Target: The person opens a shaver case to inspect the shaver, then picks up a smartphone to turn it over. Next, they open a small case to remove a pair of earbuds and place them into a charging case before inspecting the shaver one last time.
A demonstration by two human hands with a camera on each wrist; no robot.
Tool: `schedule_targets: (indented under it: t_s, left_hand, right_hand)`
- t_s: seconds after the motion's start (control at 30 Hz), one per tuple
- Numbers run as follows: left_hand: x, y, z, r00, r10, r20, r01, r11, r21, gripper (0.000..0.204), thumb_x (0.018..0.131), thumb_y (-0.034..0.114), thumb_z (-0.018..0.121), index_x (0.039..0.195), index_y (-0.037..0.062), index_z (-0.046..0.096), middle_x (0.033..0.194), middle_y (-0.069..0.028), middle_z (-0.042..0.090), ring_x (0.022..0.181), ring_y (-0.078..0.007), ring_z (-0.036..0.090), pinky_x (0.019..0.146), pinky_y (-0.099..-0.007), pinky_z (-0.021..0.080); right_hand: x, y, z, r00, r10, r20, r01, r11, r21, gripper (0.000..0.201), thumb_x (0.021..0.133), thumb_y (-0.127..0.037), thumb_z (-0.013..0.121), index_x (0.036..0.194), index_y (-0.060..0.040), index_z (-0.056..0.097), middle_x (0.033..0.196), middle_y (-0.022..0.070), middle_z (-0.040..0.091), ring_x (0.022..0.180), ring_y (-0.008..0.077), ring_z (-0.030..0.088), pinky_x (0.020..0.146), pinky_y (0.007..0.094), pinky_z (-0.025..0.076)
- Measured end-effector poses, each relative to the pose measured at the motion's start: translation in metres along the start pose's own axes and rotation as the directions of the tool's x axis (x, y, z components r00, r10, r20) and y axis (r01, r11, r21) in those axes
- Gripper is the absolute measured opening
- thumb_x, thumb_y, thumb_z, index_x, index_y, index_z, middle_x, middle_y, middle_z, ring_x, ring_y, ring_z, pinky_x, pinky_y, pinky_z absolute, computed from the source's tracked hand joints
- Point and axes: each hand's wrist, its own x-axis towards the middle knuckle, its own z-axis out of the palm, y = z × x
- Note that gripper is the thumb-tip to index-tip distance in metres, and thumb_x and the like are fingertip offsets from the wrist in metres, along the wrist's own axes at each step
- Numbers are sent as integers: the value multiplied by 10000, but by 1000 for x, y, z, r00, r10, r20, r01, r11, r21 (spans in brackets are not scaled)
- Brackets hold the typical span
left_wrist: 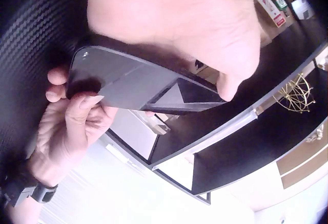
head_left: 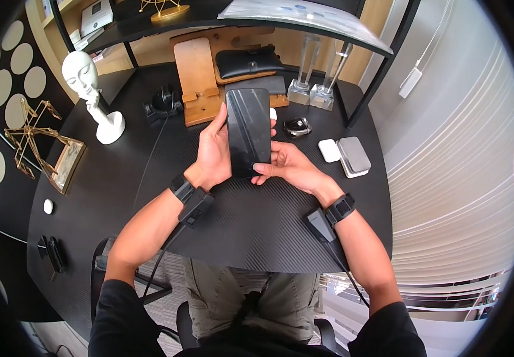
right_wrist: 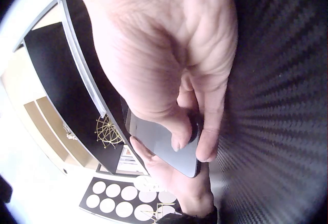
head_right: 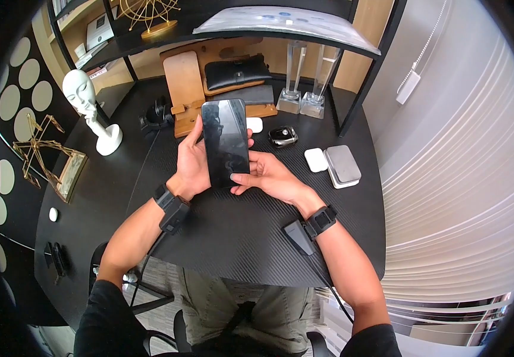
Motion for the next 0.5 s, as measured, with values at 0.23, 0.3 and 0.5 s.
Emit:
schedule_targets:
  t_s: [0.23, 0.3, 0.5]
  left_hand:
    - [-1, -2, -2, 999, -43, 19, 44, 999, -25, 753, 1045, 616, 321, 1453, -4, 443, 1338, -205, 589, 1185, -297, 613, 1031, -445, 513]
    - [0, -4, -3, 998, -17, 60, 16, 1000, 9, 742, 1045, 609, 333, 1458, 0, 433, 1343, -208, 581, 1192, -294, 607, 1029, -444, 515]
    - [-1, -3, 3, 1000, 2, 19, -3, 999, 45, 753, 1051, 618, 290, 1461, 3, 435, 1355, -182, 582, 1195, -280, 603, 1018, -439, 523]
  right_hand:
    - [0, 5, 2, 1000, -19, 19, 18, 999, 26, 265, 984, -62, 653, 1234, 9, 603, 1078, 105, 706, 928, 204, 716, 814, 326, 614]
    - [0, 4, 2, 1000, -21, 17, 21, 1000, 20, 268, 983, -57, 651, 1238, 10, 602, 1082, 103, 706, 932, 205, 715, 819, 330, 615]
    - [0, 2, 1, 1000, -8, -6, 8, 1000, 18, 288, 979, -46, 650, 1255, 15, 592, 1126, 102, 701, 944, 218, 723, 840, 339, 620]
